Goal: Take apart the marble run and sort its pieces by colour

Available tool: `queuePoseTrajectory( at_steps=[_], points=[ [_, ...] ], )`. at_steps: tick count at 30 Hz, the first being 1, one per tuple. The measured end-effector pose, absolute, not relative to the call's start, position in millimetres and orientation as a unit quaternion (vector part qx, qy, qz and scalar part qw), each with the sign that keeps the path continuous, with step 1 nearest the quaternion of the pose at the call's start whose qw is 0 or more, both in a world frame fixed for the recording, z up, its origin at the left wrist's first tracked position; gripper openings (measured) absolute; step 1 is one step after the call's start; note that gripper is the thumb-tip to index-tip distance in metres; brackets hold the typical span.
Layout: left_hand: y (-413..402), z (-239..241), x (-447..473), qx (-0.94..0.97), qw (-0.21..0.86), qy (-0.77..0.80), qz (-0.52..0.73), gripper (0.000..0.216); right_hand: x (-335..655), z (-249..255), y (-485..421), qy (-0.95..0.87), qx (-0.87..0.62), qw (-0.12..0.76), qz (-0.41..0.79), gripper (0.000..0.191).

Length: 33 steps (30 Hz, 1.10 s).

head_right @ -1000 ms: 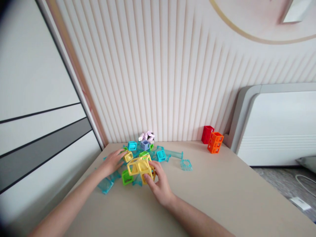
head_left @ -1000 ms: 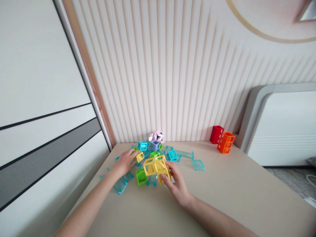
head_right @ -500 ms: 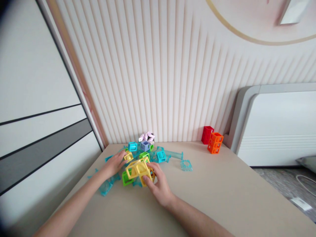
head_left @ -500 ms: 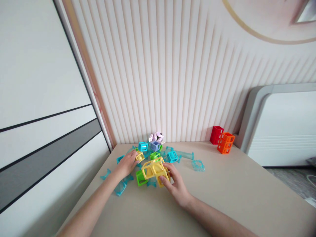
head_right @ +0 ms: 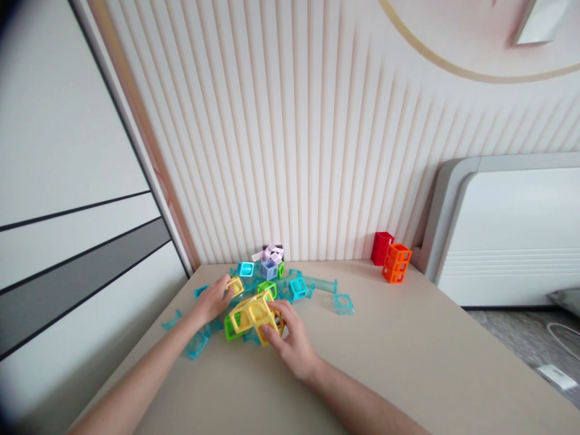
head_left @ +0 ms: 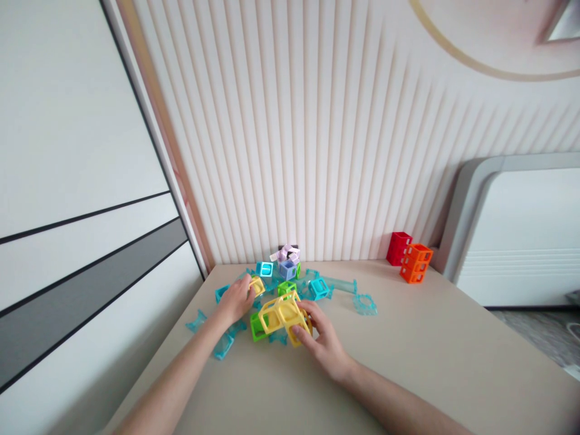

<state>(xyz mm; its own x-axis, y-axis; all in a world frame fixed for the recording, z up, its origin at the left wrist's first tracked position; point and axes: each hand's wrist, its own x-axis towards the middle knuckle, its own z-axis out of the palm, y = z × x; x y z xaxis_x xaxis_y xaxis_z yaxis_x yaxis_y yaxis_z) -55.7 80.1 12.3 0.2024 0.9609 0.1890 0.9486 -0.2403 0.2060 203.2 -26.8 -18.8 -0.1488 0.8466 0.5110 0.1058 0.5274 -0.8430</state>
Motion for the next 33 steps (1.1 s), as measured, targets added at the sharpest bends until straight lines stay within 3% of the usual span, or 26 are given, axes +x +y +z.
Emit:
queuePoseTrajectory(
  at_steps=[10, 33],
  points=[
    [87.1, 7.4, -46.7, 0.757, -0.001, 0.625, 0.19, 0.013, 203.1, -18.1, -27.5, -0.681, -0.357, 0.543, 0.339, 0.035],
    [83.2, 13.5, -41.7, 0.717, -0.008, 0.68, 0.155, 0.02, 202.6, -21.1, -26.8, -0.685, -0.357, 0.536, 0.341, 0.034]
  ],
)
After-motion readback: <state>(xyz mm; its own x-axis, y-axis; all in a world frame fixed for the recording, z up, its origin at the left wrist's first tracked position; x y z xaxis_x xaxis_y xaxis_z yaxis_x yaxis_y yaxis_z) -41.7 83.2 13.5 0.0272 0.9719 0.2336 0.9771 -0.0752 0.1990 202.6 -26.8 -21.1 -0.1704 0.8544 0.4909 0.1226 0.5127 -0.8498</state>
